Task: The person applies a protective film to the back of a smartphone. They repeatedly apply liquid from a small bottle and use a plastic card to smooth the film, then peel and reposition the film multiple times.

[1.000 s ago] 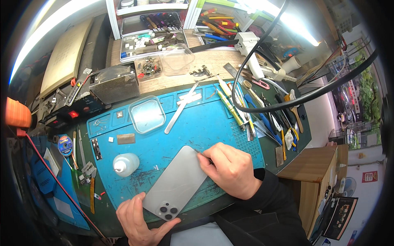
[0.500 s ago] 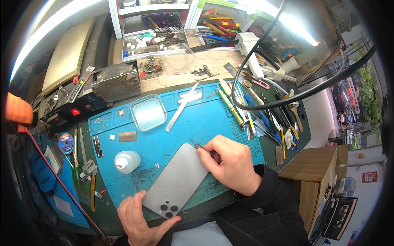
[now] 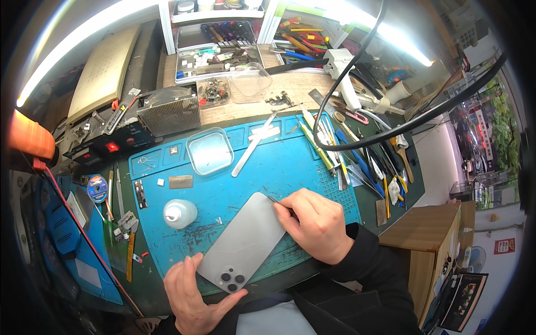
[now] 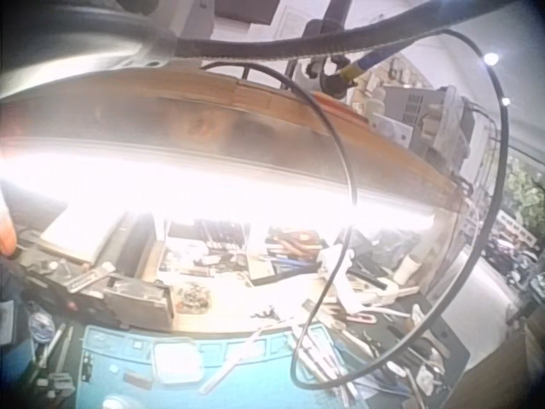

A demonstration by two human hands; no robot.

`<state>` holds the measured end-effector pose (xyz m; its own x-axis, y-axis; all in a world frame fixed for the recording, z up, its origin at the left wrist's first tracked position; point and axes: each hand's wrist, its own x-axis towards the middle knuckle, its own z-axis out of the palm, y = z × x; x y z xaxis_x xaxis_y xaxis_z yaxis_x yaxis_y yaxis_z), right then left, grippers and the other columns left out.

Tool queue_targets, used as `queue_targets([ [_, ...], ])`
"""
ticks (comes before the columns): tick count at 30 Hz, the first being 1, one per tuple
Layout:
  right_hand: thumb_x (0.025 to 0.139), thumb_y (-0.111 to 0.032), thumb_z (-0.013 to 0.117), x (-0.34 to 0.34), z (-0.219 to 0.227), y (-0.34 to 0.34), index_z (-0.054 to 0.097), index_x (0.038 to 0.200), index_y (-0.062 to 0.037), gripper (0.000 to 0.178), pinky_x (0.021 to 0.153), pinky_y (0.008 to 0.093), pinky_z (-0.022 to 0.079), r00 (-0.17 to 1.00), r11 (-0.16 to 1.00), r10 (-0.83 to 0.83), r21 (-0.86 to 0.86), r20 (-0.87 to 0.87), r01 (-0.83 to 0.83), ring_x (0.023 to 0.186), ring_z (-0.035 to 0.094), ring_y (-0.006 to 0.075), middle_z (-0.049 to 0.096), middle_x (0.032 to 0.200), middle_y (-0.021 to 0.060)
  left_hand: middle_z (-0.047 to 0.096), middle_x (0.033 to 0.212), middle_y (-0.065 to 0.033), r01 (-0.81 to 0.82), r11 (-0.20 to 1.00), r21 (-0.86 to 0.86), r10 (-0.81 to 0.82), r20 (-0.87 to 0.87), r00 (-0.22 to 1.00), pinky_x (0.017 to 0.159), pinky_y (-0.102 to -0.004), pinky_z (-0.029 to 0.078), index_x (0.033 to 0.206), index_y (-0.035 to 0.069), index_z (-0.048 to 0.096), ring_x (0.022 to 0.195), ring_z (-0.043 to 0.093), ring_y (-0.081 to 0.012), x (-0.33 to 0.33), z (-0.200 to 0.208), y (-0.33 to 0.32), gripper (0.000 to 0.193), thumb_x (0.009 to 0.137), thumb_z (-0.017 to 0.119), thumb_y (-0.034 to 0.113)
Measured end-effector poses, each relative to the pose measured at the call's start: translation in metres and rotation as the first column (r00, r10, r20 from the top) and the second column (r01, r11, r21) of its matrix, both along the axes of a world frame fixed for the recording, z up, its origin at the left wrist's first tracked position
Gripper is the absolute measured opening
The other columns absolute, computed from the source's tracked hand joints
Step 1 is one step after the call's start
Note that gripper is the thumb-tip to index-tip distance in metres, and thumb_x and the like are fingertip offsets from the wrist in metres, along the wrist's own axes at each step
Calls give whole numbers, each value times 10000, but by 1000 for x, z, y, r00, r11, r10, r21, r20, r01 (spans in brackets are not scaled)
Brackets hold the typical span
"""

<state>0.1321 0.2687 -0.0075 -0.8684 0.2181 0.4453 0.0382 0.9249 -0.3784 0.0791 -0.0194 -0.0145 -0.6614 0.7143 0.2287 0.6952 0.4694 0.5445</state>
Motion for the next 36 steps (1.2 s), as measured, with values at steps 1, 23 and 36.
queue_targets([
  [1, 875, -92, 822, -1, -1, 0, 658, 872, -90, 164, 542, 343, 506, 1000, 1000, 10, 25, -10, -10, 639, 641, 222, 610, 756, 40, 604, 1404, -230, -3, 1000, 5, 3, 6, 1000, 1082, -508, 448, 1634, -74, 284, 1273, 535, -364, 0, 0, 0, 1314, 654, 1025, 392],
  [23, 938, -171, 800, -8, 7, 13, 698, 848, -13, 209, 543, 299, 486, 987, 929, -21, -361, 159, 78, 569, 632, 144, 683, 703, 68, 621, 1373, -181, -97, 994, 44, 87, 203, 975, 1026, -415, 530, 1535, 2, 469, 1222, 635, -327, -57, 40, -8, 889, 767, 913, 62],
  [36, 973, -190, 795, -8, 3, 24, 723, 868, 12, 239, 587, 273, 514, 987, 869, 53, -493, 152, 29, 612, 651, 108, 707, 698, 62, 640, 1425, -176, 92, 979, 182, -94, 2, 996, 1102, -398, 513, 1470, 29, 576, 1294, 647, -284, -99, 15, 42, 582, 917, 741, -49],
])
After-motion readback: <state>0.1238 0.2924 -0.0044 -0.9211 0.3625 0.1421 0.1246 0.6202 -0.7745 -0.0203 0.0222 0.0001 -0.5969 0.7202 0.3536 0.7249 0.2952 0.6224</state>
